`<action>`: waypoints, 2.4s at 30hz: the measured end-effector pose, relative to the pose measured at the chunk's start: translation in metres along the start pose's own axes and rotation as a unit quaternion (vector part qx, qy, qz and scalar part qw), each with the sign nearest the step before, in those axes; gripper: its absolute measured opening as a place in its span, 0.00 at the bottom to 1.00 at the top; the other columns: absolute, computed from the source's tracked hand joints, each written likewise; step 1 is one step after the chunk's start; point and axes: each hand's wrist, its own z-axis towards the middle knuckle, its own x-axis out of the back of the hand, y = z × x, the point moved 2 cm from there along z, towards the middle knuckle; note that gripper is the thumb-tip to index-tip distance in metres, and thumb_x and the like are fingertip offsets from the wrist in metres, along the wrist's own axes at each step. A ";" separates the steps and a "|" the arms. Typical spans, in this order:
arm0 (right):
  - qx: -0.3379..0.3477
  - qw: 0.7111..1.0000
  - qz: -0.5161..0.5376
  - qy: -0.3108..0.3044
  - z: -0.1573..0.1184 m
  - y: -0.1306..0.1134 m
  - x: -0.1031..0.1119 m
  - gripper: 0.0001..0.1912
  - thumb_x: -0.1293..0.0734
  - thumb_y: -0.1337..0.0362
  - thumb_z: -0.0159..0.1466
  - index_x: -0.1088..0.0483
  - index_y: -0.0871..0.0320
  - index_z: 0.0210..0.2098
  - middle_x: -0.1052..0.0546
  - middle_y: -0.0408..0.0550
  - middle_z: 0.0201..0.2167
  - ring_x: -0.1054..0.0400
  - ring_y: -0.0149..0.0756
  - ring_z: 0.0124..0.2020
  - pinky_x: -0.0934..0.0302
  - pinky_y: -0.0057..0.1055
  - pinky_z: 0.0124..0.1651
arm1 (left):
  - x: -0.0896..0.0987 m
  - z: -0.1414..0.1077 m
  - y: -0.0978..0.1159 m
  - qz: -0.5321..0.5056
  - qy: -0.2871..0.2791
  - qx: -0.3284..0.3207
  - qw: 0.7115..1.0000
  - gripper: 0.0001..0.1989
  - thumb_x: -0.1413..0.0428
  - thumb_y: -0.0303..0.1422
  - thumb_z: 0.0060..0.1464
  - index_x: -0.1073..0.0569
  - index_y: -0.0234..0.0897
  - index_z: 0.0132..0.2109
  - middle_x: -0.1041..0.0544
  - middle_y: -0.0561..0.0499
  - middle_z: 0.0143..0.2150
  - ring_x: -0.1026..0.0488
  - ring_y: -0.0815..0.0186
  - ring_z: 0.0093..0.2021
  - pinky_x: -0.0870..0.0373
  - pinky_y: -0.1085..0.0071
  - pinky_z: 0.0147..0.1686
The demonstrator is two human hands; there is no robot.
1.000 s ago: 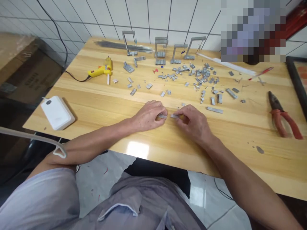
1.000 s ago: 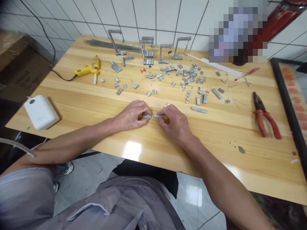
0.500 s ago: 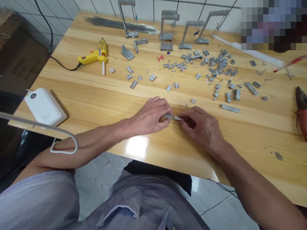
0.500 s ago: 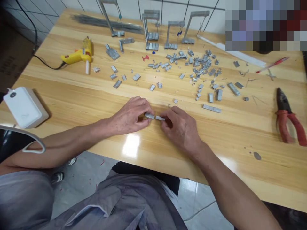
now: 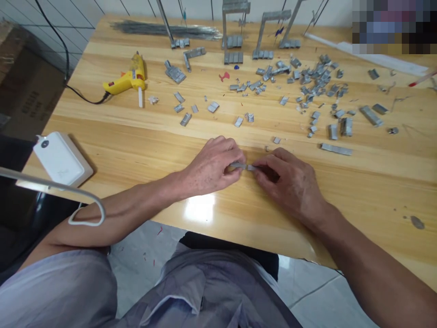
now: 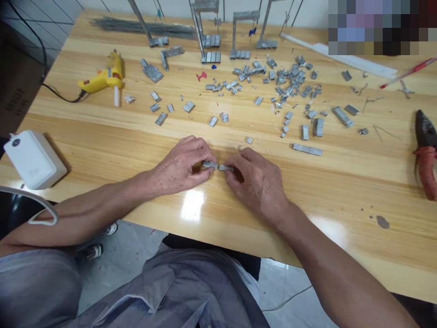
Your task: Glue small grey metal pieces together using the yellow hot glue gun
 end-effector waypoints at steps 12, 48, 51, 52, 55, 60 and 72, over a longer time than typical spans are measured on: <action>-0.002 1.000 0.006 0.005 0.000 0.000 -0.002 0.08 0.32 0.64 0.70 0.18 0.55 0.43 0.18 0.49 0.37 0.24 0.38 0.36 0.38 0.33 0.34 | 0.001 0.001 0.001 0.002 -0.002 0.004 1.000 0.05 0.42 0.30 0.66 0.20 0.39 0.44 0.20 0.48 0.42 0.28 0.61 0.42 0.34 0.61 0.49; -0.010 1.000 -0.008 0.004 0.002 -0.004 -0.003 0.10 0.32 0.62 0.70 0.17 0.54 0.42 0.19 0.50 0.37 0.25 0.39 0.35 0.38 0.32 0.34 | 0.000 0.001 0.003 0.006 -0.014 0.013 1.000 0.04 0.43 0.31 0.67 0.22 0.39 0.44 0.20 0.48 0.42 0.28 0.60 0.43 0.36 0.59 0.48; -0.014 1.000 -0.006 0.001 0.003 -0.004 -0.003 0.09 0.32 0.62 0.70 0.18 0.53 0.42 0.19 0.50 0.37 0.25 0.38 0.34 0.38 0.32 0.34 | 0.000 0.001 0.003 0.006 -0.014 0.013 1.000 0.05 0.42 0.31 0.67 0.21 0.39 0.45 0.20 0.48 0.42 0.28 0.59 0.44 0.35 0.59 0.49; -0.015 1.000 -0.005 -0.001 0.003 -0.004 -0.003 0.09 0.32 0.63 0.70 0.18 0.53 0.42 0.19 0.50 0.37 0.25 0.38 0.35 0.38 0.32 0.34 | 0.000 0.001 0.003 0.006 -0.016 0.015 1.000 0.05 0.42 0.31 0.67 0.21 0.39 0.45 0.20 0.48 0.43 0.28 0.59 0.44 0.35 0.59 0.49; -0.013 1.000 -0.006 -0.003 0.003 -0.004 -0.003 0.09 0.32 0.63 0.70 0.18 0.53 0.42 0.19 0.50 0.37 0.25 0.39 0.34 0.38 0.33 0.34 | 0.001 0.001 0.003 0.003 -0.017 0.013 1.000 0.05 0.42 0.30 0.67 0.21 0.39 0.45 0.19 0.48 0.43 0.28 0.59 0.44 0.35 0.59 0.49; -0.013 1.000 -0.011 -0.004 0.003 -0.004 -0.003 0.09 0.32 0.63 0.70 0.18 0.52 0.42 0.19 0.49 0.36 0.26 0.38 0.34 0.39 0.32 0.33 | 0.001 0.001 0.003 0.003 -0.019 0.016 1.000 0.05 0.43 0.31 0.68 0.21 0.39 0.45 0.20 0.48 0.43 0.28 0.59 0.44 0.35 0.58 0.49; -0.014 1.000 -0.008 -0.013 0.003 -0.004 -0.003 0.10 0.33 0.61 0.71 0.18 0.53 0.42 0.19 0.49 0.36 0.26 0.38 0.34 0.40 0.33 0.33 | 0.000 0.001 0.003 -0.002 -0.018 0.016 1.000 0.05 0.43 0.31 0.67 0.21 0.40 0.45 0.20 0.48 0.42 0.28 0.59 0.44 0.35 0.58 0.49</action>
